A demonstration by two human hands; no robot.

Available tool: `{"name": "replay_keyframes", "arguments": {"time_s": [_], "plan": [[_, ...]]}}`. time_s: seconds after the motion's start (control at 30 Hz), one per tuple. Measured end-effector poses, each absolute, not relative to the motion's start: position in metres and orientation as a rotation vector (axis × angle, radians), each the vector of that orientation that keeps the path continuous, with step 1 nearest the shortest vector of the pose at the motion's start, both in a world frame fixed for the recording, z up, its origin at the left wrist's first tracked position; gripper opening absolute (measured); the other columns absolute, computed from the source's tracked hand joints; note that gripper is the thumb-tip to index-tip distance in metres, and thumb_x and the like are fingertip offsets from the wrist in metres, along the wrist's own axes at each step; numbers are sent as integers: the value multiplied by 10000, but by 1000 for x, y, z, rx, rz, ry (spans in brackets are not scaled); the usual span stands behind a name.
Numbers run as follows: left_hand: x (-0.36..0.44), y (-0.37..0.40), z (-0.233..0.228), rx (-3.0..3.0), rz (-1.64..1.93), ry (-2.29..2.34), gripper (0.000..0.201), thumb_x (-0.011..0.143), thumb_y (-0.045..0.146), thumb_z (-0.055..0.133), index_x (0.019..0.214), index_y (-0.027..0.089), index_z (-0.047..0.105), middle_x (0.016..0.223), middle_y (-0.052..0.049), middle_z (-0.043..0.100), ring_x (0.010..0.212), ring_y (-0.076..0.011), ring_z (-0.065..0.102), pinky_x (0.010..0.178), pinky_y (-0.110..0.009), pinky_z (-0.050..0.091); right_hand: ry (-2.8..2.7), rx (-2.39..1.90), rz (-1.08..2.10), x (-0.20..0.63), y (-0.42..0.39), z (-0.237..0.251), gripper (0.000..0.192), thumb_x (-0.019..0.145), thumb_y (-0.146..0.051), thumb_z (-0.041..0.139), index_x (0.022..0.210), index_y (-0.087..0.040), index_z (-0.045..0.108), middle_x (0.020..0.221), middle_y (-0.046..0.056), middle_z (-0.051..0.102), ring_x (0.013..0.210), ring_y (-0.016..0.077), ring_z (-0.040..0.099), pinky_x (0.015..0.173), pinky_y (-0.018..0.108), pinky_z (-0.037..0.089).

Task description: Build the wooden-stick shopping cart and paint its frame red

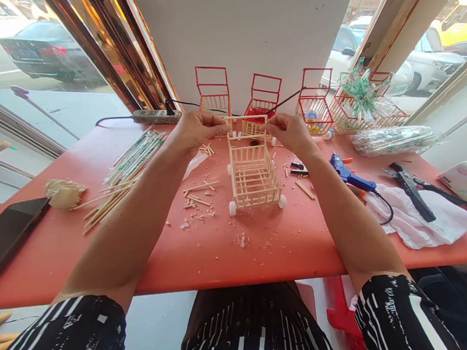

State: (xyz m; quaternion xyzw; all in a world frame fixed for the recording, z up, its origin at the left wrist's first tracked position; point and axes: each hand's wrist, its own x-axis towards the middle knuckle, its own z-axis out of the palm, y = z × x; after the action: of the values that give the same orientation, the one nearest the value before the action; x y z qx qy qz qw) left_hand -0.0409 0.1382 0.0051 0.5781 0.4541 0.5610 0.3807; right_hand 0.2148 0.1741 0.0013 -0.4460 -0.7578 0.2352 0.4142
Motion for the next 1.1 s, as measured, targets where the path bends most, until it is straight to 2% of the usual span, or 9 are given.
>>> {"name": "replay_keyframes", "arguments": {"time_s": [0.57,1.1], "plan": [[-40,136,7,1461,1425,1193,186,631,61,887,670,127,718,618,-3,670,713,-156,679,740,-292,570,-1902,-1121,569,215,174,2,158,816,-338,732,788,-187,694,716,13,644,677,133,513,637,295,403],[-40,135,7,1471,1410,1177,189,633,113,910,669,137,726,605,3,663,668,-128,632,720,-277,542,-1907,-1130,556,215,175,1,172,818,-351,731,788,-188,686,721,10,643,681,134,524,654,299,412]]}}
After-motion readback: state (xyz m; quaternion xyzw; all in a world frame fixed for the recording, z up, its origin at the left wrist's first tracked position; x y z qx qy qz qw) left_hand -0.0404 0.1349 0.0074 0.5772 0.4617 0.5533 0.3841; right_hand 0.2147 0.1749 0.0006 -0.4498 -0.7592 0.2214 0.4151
